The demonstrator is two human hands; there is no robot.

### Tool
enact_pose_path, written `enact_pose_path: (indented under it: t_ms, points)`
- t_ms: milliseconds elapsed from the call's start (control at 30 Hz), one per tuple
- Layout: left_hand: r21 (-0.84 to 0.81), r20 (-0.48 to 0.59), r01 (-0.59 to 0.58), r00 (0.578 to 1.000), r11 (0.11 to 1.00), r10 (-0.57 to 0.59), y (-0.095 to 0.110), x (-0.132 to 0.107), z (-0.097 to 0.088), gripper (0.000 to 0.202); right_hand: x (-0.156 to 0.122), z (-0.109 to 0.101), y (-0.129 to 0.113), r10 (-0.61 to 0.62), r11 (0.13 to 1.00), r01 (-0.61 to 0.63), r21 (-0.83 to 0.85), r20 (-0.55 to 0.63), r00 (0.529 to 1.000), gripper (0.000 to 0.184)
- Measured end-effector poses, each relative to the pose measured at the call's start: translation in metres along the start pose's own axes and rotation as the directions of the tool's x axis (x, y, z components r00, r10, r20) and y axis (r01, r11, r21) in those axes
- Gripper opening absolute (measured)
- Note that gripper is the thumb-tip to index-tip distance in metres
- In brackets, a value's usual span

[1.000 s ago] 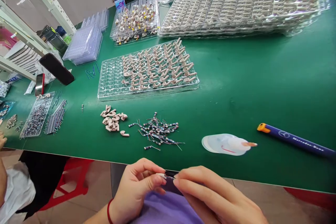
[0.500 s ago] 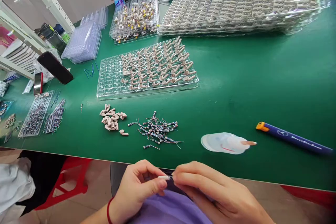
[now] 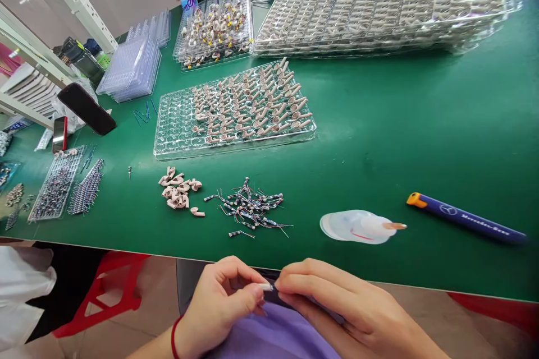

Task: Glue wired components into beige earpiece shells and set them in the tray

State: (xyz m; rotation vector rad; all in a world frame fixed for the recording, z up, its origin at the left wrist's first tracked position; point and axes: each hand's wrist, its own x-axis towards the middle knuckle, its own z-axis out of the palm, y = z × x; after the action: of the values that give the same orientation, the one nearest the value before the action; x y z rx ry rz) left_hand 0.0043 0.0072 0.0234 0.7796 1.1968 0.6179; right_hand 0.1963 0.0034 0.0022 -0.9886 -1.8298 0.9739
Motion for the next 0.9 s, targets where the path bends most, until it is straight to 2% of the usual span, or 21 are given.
enact_pose_path:
  t_ms: [133,267,433,600,767,900]
  points:
    - [-0.006,0.005,-0.003,1.000,1.000,0.003,-0.001,0.000,-0.001,0.024,0.001,0.001,-0.001,-0.016,0.999,0.016,-0.028,-0.014,1.000,0.021]
    - [-0.036,0.021,0.008,1.000,0.999,-0.007,-0.003,0.000,-0.002,0.022,0.003,0.000,-0.004,0.022,1.000,-0.022,-0.002,0.043,0.999,0.023]
    - [-0.157,0.067,0.102,0.993,0.982,-0.093,-0.007,0.003,-0.003,0.024,0.008,-0.008,-0.007,0.053,0.999,-0.052,-0.006,0.075,0.996,0.022]
    - [-0.253,0.063,0.190,0.982,0.949,-0.179,-0.005,0.004,0.000,0.027,0.008,-0.012,-0.004,0.083,0.997,-0.081,-0.018,0.112,0.990,0.023]
    - [-0.234,0.064,0.180,0.983,0.955,-0.170,-0.005,0.004,0.001,0.027,0.006,-0.010,-0.006,0.092,0.996,-0.088,-0.034,0.123,0.988,0.022]
    - [-0.225,0.069,0.172,0.985,0.959,-0.160,-0.005,0.004,0.001,0.028,0.008,-0.006,-0.009,0.051,0.999,-0.051,-0.011,0.104,0.993,0.023]
